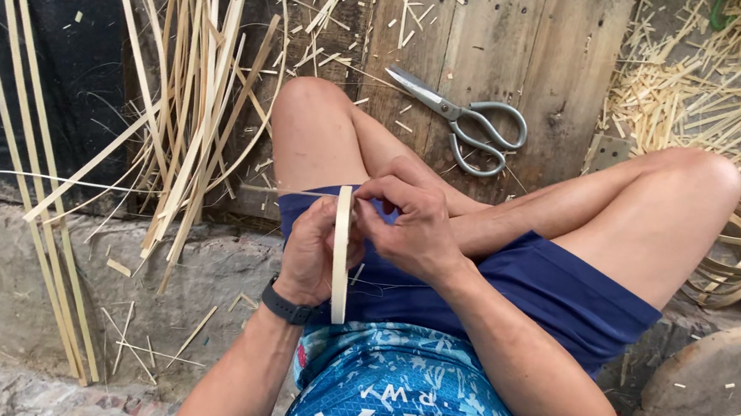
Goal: The person sits on the floor and repeatedly bends thin bamboo strips into circular rims, joining the ends by hand and trimming excess with scissors. Finished rims are placed in a growing pile nearby.
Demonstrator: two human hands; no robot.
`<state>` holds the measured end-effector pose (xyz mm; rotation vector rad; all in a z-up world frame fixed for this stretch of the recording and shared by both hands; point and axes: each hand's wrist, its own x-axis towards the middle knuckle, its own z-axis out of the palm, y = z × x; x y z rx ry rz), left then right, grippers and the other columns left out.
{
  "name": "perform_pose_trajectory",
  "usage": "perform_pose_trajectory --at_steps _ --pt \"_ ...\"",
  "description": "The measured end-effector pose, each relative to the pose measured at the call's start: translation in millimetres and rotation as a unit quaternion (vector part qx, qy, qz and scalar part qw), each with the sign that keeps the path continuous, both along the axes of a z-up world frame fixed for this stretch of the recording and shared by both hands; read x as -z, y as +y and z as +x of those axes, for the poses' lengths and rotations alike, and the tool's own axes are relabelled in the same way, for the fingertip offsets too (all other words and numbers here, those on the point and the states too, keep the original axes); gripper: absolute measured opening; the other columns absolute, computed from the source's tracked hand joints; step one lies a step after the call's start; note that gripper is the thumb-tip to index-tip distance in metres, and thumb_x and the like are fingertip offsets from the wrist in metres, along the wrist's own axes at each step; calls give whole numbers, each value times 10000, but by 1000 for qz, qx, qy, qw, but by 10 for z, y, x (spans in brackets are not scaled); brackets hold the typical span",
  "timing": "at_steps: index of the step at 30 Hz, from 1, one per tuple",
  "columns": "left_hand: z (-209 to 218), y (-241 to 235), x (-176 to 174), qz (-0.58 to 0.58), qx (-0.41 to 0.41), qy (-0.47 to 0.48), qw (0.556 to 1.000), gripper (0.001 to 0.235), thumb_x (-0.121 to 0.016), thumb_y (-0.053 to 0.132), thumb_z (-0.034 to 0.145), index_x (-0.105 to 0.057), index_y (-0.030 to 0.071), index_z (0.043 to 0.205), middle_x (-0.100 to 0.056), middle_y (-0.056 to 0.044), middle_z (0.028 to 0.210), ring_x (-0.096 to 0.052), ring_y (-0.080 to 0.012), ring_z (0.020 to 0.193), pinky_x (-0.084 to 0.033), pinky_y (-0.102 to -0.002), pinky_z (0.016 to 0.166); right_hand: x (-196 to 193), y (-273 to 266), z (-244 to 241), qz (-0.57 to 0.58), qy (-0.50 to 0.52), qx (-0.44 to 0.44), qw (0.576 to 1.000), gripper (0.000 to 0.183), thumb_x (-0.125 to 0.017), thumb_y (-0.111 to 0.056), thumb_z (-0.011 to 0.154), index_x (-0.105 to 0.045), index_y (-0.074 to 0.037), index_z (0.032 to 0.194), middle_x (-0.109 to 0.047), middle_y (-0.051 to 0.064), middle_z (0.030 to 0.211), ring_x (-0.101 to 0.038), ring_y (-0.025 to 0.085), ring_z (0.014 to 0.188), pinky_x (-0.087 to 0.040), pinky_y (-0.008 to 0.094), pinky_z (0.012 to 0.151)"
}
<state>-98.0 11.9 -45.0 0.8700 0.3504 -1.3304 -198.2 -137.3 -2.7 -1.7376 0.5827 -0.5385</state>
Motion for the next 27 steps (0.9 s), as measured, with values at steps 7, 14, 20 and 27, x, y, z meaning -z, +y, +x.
perform_pose_trajectory --at_steps 7,14,20,27 --pt "-11 19 -53 -25 -5 -79 997 288 -689 126 1028 -520 114 795 -532 -18 647 -468 -116 503 -393 -249 457 -19 -103 -60 34 59 -108 992 100 -797 -68 837 -731 -23 897 -648 63 833 -648 175 749 -502 319 651" --pt "376 -148 -83 166 -151 -645 730 224 -776 -54 926 -588 64 960 -594 -45 942 -514 -110 682 -437 -241 596 74 -220 32 171 13 89 981 209 -597 -162 1071 -719 -17 1160 -667 29 927 -625 88 803 -540 228 722" --pt "587 -273 -396 63 -71 -861 500 294 -785 -88 843 -621 52 1042 -623 -83 1019 -665 -238 871 -577 -342 735 79 -5 295 469 42 -69 879 355 -518 -259 1070 -750 -11 967 -667 12 720 -538 63 574 -432 199 506" --pt "490 67 -871 95 83 -808 575 235 -729 -66 935 -687 6 1154 -686 -152 1083 -709 -333 970 -594 -393 838 116 414 358 326 70 -87 939 303 -590 -152 1042 -598 -43 759 -522 -69 656 -421 14 605 -345 216 517"
